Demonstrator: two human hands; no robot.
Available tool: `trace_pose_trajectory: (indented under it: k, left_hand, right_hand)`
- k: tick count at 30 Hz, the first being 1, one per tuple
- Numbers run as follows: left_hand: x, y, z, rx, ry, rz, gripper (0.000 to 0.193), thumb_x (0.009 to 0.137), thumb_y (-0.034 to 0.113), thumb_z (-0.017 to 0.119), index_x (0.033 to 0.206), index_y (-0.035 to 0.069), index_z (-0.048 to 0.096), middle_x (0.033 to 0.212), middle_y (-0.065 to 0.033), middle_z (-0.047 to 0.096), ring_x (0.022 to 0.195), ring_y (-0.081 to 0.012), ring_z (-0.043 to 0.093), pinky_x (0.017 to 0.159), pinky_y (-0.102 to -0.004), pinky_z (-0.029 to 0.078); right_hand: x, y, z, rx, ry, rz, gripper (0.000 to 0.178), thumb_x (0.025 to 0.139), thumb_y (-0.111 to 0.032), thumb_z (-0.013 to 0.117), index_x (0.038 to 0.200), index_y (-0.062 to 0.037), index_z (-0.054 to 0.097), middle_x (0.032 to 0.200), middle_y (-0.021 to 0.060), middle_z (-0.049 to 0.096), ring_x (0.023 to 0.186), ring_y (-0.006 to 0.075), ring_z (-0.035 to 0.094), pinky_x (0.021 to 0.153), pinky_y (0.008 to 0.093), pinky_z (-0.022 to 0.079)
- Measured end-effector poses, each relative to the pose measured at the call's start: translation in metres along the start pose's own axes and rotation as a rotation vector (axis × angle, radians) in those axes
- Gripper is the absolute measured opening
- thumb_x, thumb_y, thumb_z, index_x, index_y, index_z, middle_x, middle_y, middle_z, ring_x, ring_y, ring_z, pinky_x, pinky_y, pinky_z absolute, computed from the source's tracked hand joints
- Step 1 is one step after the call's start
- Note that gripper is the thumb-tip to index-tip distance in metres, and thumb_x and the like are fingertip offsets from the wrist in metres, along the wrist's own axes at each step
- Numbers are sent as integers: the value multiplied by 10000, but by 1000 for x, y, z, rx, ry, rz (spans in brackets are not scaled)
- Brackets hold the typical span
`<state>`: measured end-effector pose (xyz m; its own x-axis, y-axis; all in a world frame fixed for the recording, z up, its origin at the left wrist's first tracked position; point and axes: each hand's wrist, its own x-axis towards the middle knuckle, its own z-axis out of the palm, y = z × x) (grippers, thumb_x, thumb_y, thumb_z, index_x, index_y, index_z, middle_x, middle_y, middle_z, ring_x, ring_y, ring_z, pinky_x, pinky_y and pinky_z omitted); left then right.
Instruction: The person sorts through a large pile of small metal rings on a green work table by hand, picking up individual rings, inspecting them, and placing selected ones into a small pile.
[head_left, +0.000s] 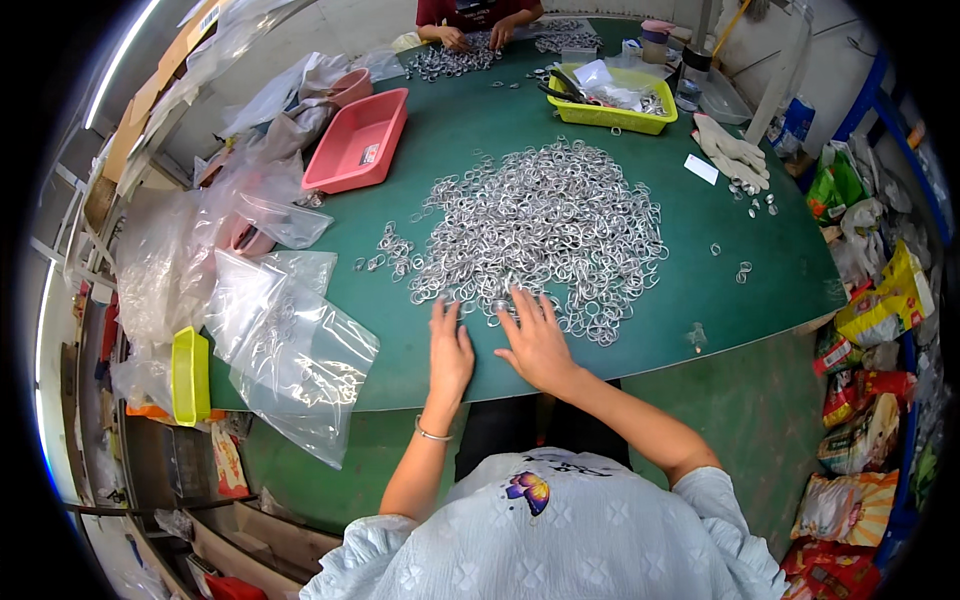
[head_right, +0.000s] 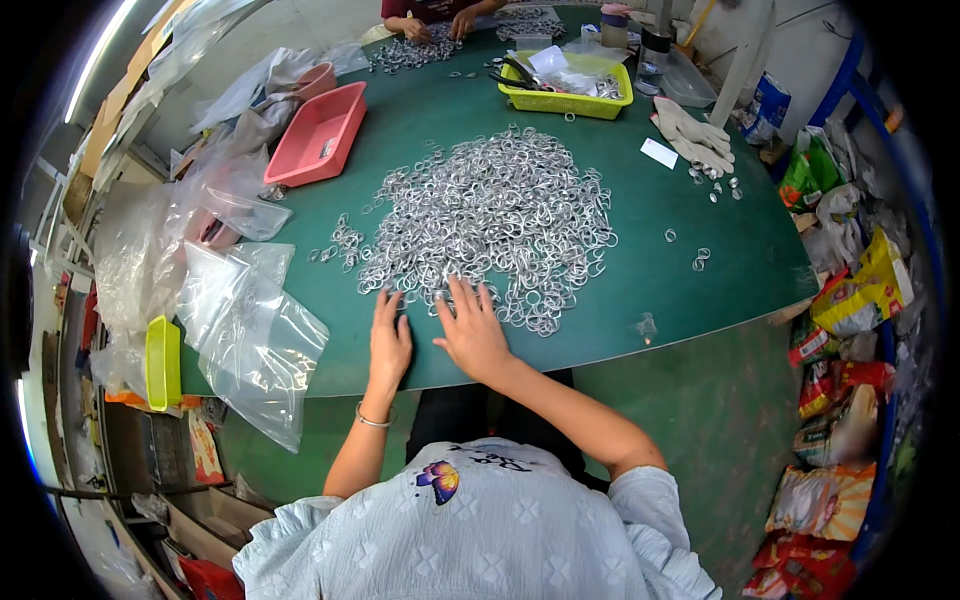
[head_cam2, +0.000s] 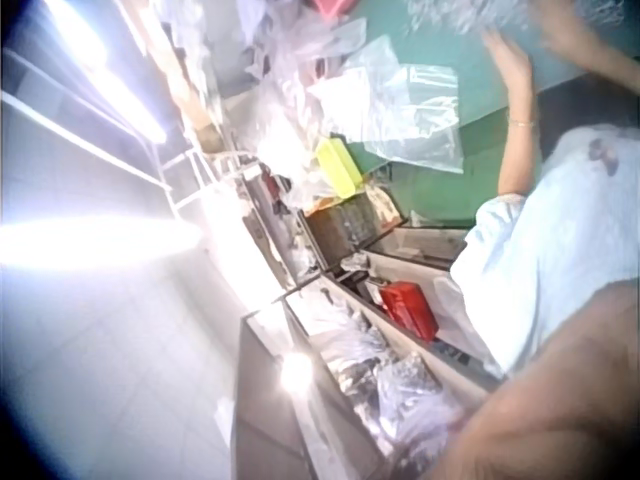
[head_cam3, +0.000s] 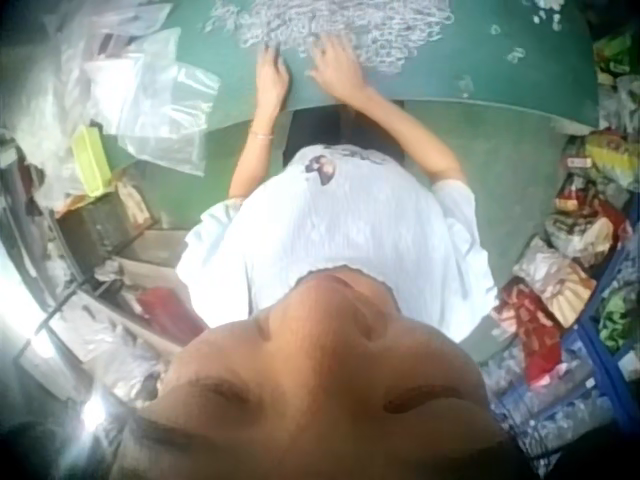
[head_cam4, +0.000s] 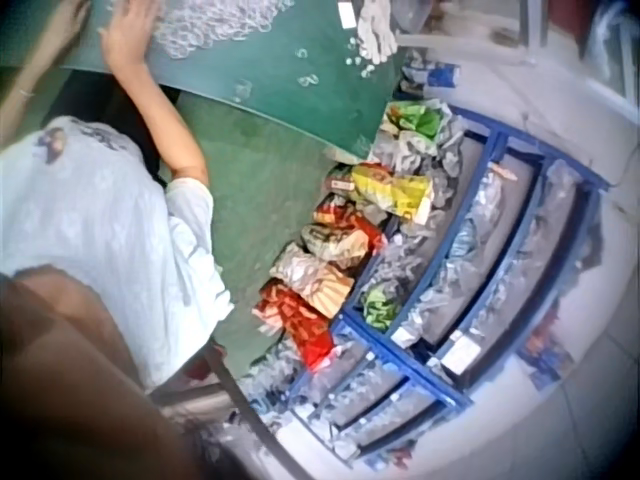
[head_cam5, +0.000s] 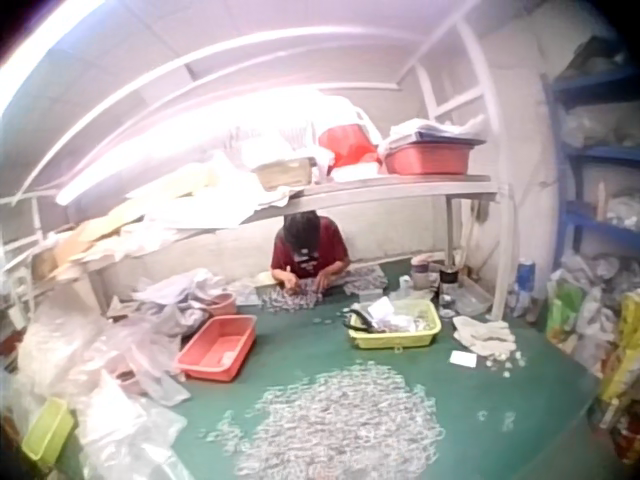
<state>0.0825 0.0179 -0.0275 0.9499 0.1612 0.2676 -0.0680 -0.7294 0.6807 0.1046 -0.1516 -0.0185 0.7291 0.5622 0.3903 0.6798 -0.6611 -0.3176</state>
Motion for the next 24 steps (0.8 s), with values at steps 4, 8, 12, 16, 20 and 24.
trace_pose_trajectory:
  k: [4,8,12,16,20,24]
  left_hand:
    - [5,9,0,-124,57,34,400,823,-61,450,1218,-12,481,1336,-232,405,1220,-376,415,1005,-383,343]
    - [1,19,-14,-207,49,104,413,809,-87,423,1204,2,504,1354,-203,394,1257,-376,369,1015,-389,332]
    - [2,23,-19,-49,-93,297,390,821,-22,502,1200,62,535,1376,-135,387,1298,-368,304,1054,-517,226]
    - [-1,20,-20,153,-215,228,309,803,30,575,1108,78,583,1347,-98,417,1279,-340,335,1022,-629,186]
    - [-2,-6,-21,172,-89,180,159,786,-5,577,929,52,617,1291,-79,482,1260,-330,374,1037,-601,191]
    - [-6,-21,-33,118,10,154,159,794,-35,554,926,29,615,1242,-121,505,1219,-358,418,1043,-538,243]
  right_hand:
    - [10,-11,10,159,-26,-124,496,757,-192,674,1188,-20,500,1323,180,395,1242,406,343,1031,509,274]
    - [11,-16,8,406,13,-177,366,777,-107,632,1105,10,521,1158,157,523,1148,342,466,978,445,366]
    - [2,-11,-11,451,155,-41,219,766,-36,620,982,-3,600,1071,132,576,1005,302,541,858,383,431]
    - [-9,9,-38,236,359,259,155,747,-63,653,896,-27,625,963,101,586,884,282,519,782,368,418]
    - [-4,16,-46,88,207,211,229,718,-104,699,920,-36,617,928,94,575,880,286,495,795,368,384]
    - [-6,24,-39,159,96,260,216,728,-165,702,875,-31,616,891,89,563,913,271,493,785,369,366]
